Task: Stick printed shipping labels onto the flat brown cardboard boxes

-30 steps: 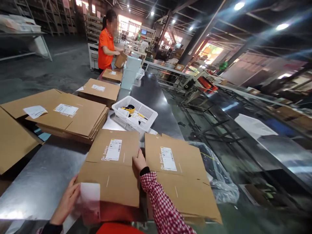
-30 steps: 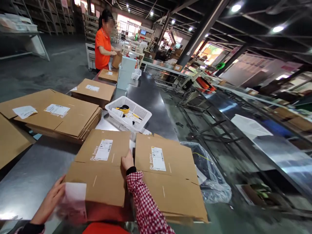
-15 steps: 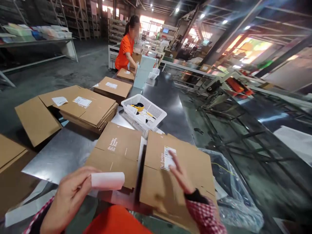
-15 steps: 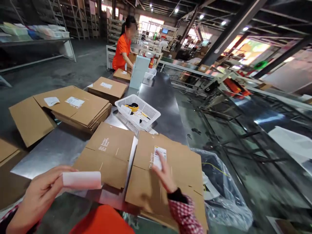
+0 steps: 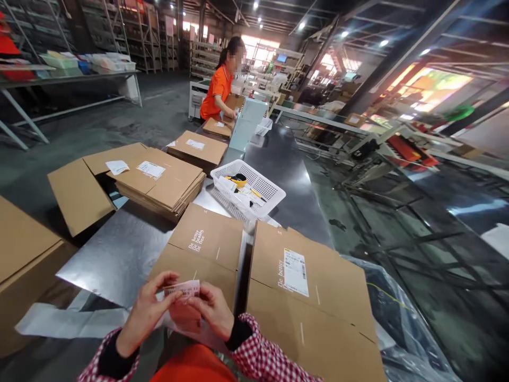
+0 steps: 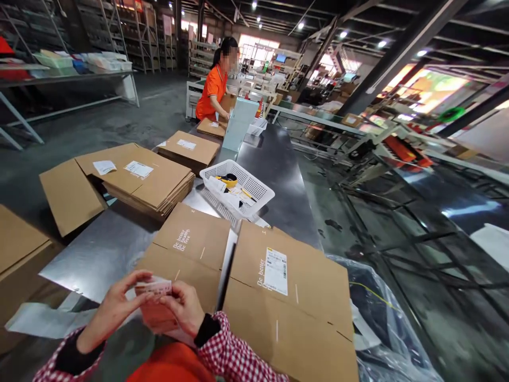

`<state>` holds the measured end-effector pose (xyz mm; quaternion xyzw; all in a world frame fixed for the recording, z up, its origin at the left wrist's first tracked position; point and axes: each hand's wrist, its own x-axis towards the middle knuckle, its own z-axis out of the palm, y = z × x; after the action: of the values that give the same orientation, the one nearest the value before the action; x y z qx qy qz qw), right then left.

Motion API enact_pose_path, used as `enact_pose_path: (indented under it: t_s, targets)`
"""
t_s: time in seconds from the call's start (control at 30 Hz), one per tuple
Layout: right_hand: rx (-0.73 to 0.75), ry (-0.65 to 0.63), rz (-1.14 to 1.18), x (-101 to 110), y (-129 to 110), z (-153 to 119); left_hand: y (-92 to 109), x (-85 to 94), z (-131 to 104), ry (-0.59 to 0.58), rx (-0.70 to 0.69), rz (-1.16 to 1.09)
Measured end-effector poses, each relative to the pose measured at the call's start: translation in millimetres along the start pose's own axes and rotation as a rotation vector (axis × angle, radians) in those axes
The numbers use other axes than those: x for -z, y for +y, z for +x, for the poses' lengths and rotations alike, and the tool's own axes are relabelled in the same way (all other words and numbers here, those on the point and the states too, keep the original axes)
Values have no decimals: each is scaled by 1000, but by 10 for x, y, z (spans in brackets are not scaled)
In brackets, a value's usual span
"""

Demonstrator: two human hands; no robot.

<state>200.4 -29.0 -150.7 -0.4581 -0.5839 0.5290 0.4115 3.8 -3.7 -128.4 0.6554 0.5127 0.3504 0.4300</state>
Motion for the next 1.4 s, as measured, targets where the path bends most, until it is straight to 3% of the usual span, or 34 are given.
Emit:
enact_pose_path:
  t_s: [0.1,0.23,0.37,0.47,0.7,0.87,0.97,1.03,1.1,1.17,1.23,1.4]
  targets:
    - [-21,82,-28,-93,-6,100,-87,-50,25,51,86,-121]
    - [44,183,-200,-118,5,273,-229,45,113,-50,96,-139]
    - [-4,128,-144,-113,3,416,-351,134,211,-118,73,-93]
    - [-86,110,-100,-164,33,490,-431,146,286,-66,34,-30]
    - [-158,352,-75,-385,269,636,-572,6,447,83,78,68]
    - [-145,456,-136,-468,482,766,-721,-52,588,98,148,151]
    - [-134,595,-158,-215,627,979,-980,-9,603,16,99,147]
    - [-144,748,-215,115,711,1194,-1213,50,559,-131,7,188]
    - [-181,819,-310,484,781,1423,-1441,108,493,-247,-103,279]
    - [-221,755,-380,782,846,1620,-1617,135,438,-282,-170,350]
    - [-235,649,-410,950,909,1758,-1723,114,413,-259,-202,382]
    - [-268,526,-554,977,998,1897,-1862,-76,436,-181,-358,494]
